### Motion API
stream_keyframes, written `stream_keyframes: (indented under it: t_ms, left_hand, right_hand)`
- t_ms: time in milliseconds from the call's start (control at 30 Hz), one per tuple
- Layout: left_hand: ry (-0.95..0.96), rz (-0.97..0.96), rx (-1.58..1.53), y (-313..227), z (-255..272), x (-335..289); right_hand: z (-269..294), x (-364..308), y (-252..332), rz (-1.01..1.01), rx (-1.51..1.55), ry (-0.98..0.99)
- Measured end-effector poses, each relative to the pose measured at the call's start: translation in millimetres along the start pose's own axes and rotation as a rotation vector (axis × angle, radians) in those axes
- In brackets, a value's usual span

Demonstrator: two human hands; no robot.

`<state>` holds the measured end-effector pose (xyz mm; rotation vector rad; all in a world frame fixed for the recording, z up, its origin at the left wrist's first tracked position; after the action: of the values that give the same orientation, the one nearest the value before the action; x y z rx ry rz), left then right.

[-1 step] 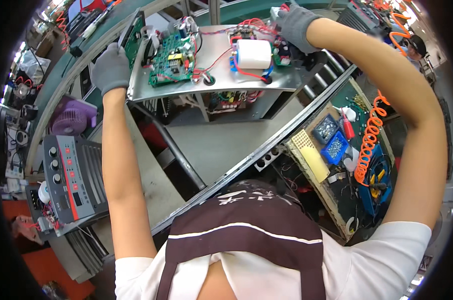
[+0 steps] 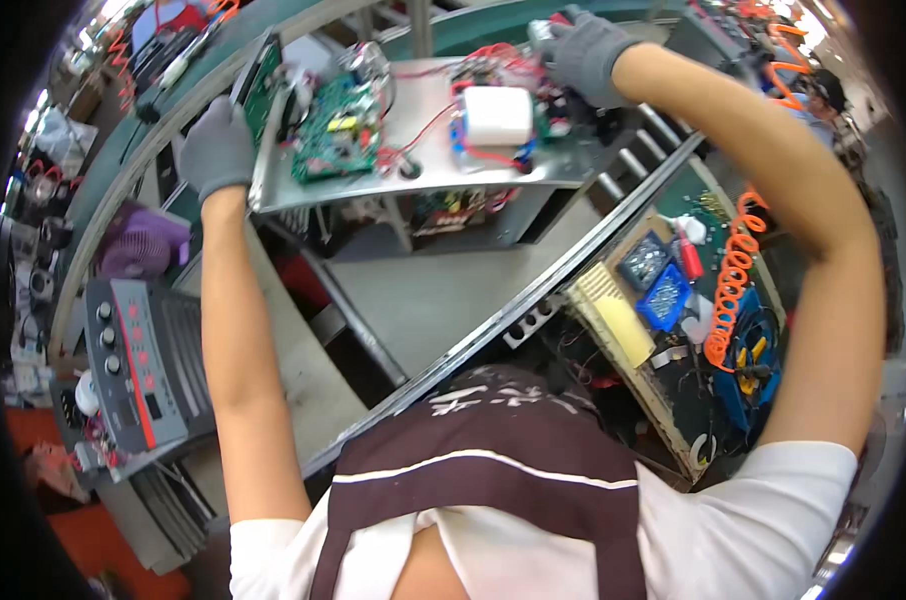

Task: The person assembles an electronic device by connecting wires to a circuit board, using a red squeeze bottle to apply adhesive, and securing components with a pneumatic screwdriver. They handle a metal casing and a black cable, attaching the cable to the device's rear panel.

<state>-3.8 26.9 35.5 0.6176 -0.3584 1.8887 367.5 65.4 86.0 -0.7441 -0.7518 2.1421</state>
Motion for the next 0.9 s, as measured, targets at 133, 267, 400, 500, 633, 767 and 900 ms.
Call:
stream_keyframes:
  t_ms: [133, 267, 400, 500, 633, 767, 900]
  left_hand:
    - [-0.011, 0.001, -0.062, 8, -1, -3]
    - [-0.084, 0.0, -0.044, 1, 2, -4]
    - [-0.093, 0.003, -0.057, 4, 0, -4]
    - [-0.092, 0.001, -0.077, 0, 3, -3]
    - [-0.077, -0.013, -0.089, 3, 1, -4]
    - [-0.053, 0.001, -0.064, 6, -1, -3]
    - [-0.035, 0.006, -0.044, 2, 0, -3]
  right_hand:
    - [-21, -40, -3, -0.253, 0.207, -0.562]
    - [-28, -72, 24, -0.407, 0.401, -0.552]
    - [-12, -63, 18, -0.487, 0.382, -0.434]
    - [-19, -31, 13, -0.595, 0.275, -0.296]
    - [-26, -4, 16, -0.607, 0.149, -0.241]
    - [-26, 7, 9, -0.634, 0.185, -0.257]
    - [-23, 12, 20, -0.639, 0.151, -0.17]
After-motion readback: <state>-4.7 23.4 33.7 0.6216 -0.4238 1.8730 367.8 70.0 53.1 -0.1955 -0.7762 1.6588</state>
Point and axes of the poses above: each hand's wrist, its own x-axis towards the middle knuckle, its own z-axis out of the back of the hand, y = z × x, the point moved 1 cm from there along x, towards the middle knuckle, and after that the axes turned 7 degrees about x, right-handed, at the moved point
